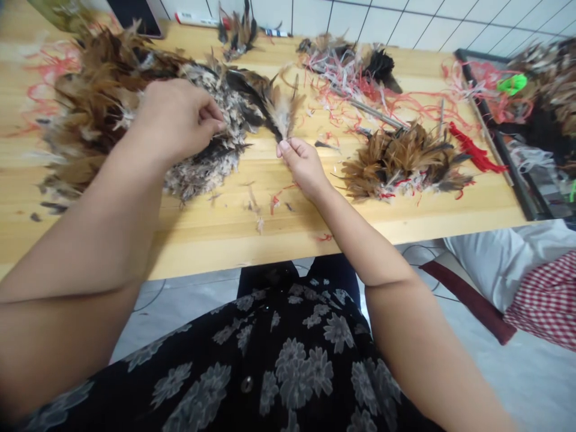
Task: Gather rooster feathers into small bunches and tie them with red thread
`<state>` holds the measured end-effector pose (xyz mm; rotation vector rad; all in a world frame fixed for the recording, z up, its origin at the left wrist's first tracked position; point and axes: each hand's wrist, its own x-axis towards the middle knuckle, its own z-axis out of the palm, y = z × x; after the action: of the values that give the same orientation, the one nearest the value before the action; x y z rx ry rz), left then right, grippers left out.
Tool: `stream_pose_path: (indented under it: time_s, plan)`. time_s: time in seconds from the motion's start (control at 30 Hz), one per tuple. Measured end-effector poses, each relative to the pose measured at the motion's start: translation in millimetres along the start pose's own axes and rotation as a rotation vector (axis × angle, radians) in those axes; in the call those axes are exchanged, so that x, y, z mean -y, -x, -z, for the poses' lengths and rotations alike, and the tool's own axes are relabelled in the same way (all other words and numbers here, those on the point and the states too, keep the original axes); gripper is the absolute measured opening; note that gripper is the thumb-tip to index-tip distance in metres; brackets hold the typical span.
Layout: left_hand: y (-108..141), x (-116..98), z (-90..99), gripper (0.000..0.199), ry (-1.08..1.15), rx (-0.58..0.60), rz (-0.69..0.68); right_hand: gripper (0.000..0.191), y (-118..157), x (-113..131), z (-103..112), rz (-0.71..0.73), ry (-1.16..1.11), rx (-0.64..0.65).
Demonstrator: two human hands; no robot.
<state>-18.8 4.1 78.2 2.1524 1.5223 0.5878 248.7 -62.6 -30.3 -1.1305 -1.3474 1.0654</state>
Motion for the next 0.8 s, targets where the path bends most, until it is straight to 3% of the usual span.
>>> stream_pose_path:
  time_s: [0.2, 0.3, 0.43, 0.6, 0.8]
  plan:
    - [-8, 21, -43.0, 0.028, 0.272, -0.037, -0.171, 0.081, -6, -14, 4, 0.068, -0.001, -0.047]
    - [-14, 32, -55.2, 0.035, 0.421, -0.060, -0.210, 0.085, -11, -20, 6, 0.043, -0.052, -0.068]
    - [-22, 43, -57.1, 0.040, 0.478, -0.110, -0.236, 0.082, -12, -19, 4, 0.018, -0.116, -0.088]
    - [-33, 48, -51.9, 0.051, 0.418, -0.202, -0.252, 0.056, -4, -1, -7, -0.039, -0.167, -0.122]
    - [-71, 37, -53.3, 0.037, 0.353, -0.100, -0.271, 0.047, -3, 22, -16, -0.153, -0.211, -0.156]
